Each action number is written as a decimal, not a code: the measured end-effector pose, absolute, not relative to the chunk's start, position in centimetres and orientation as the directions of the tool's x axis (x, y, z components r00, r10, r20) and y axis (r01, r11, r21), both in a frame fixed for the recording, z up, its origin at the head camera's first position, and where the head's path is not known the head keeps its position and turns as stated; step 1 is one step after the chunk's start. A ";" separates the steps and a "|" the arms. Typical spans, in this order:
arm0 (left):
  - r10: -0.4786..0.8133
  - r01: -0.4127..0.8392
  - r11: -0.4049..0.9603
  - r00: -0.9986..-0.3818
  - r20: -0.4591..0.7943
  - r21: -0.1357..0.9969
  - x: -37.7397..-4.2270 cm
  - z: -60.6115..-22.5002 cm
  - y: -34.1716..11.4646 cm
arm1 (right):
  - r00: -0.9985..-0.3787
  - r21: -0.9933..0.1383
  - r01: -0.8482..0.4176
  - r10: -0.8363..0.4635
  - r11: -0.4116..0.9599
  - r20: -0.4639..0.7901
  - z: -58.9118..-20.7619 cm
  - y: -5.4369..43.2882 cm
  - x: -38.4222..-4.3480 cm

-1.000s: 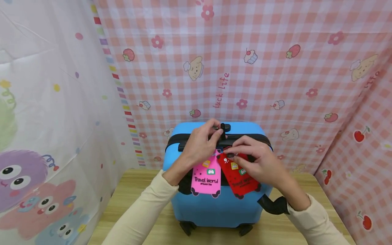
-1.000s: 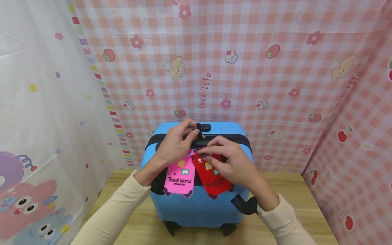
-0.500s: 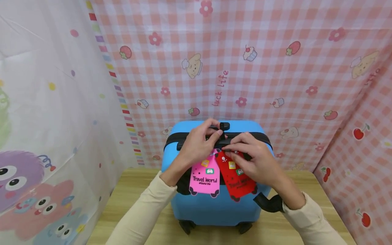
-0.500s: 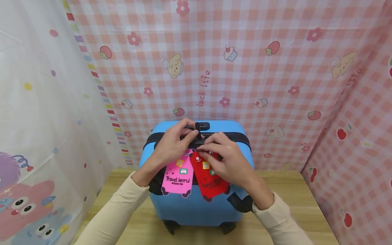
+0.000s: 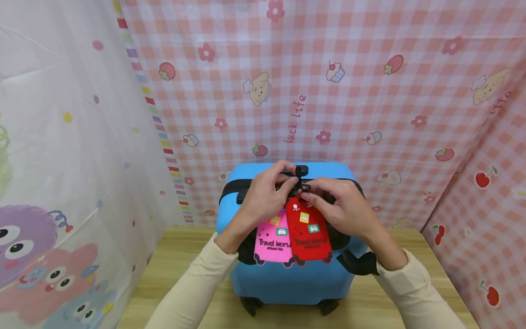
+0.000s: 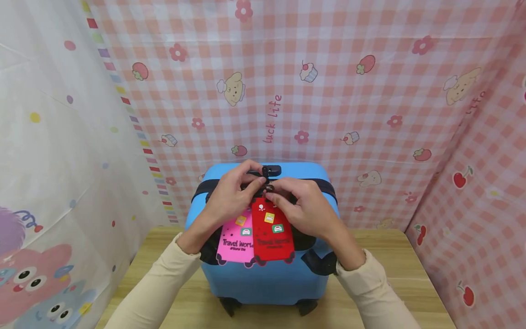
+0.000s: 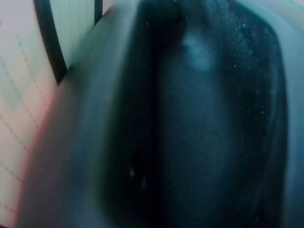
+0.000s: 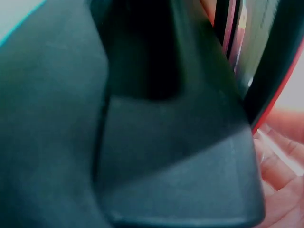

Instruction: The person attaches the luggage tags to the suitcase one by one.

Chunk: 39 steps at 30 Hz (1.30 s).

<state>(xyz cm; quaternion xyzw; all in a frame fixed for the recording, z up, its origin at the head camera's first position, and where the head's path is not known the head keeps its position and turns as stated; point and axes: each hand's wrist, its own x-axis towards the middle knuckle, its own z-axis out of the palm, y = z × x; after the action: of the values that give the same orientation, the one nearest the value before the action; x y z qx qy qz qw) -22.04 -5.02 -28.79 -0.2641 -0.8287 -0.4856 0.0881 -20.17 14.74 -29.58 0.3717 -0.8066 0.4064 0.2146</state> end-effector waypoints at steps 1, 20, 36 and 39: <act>0.352 0.523 0.389 -0.845 0.402 0.759 -22.0 -28.8 -5.0 | -0.645 -0.512 -0.764 -0.422 0.393 0.637 -29.5 14.7 -20.2; 0.350 0.522 0.398 -0.847 0.401 0.754 -22.0 -29.0 -4.9 | -0.792 -0.749 -0.600 -0.346 0.282 0.503 -29.7 14.5 -20.8; 0.375 0.563 0.410 -0.821 0.430 0.717 -21.9 -29.2 -5.0 | -0.804 -0.825 -0.550 -0.347 0.125 0.484 -30.0 15.0 -20.8; 0.371 0.569 0.423 -0.819 0.438 0.705 -21.9 -29.2 -4.9 | -0.794 -0.819 -0.563 -0.347 0.113 0.499 -30.1 15.0 -20.9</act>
<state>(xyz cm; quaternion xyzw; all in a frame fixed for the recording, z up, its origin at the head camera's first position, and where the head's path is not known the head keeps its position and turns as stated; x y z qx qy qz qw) -21.93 -4.94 -29.16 -0.2810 -0.8365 -0.4578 0.1083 -20.87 14.98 -30.06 0.3073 -0.7402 0.5910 0.0915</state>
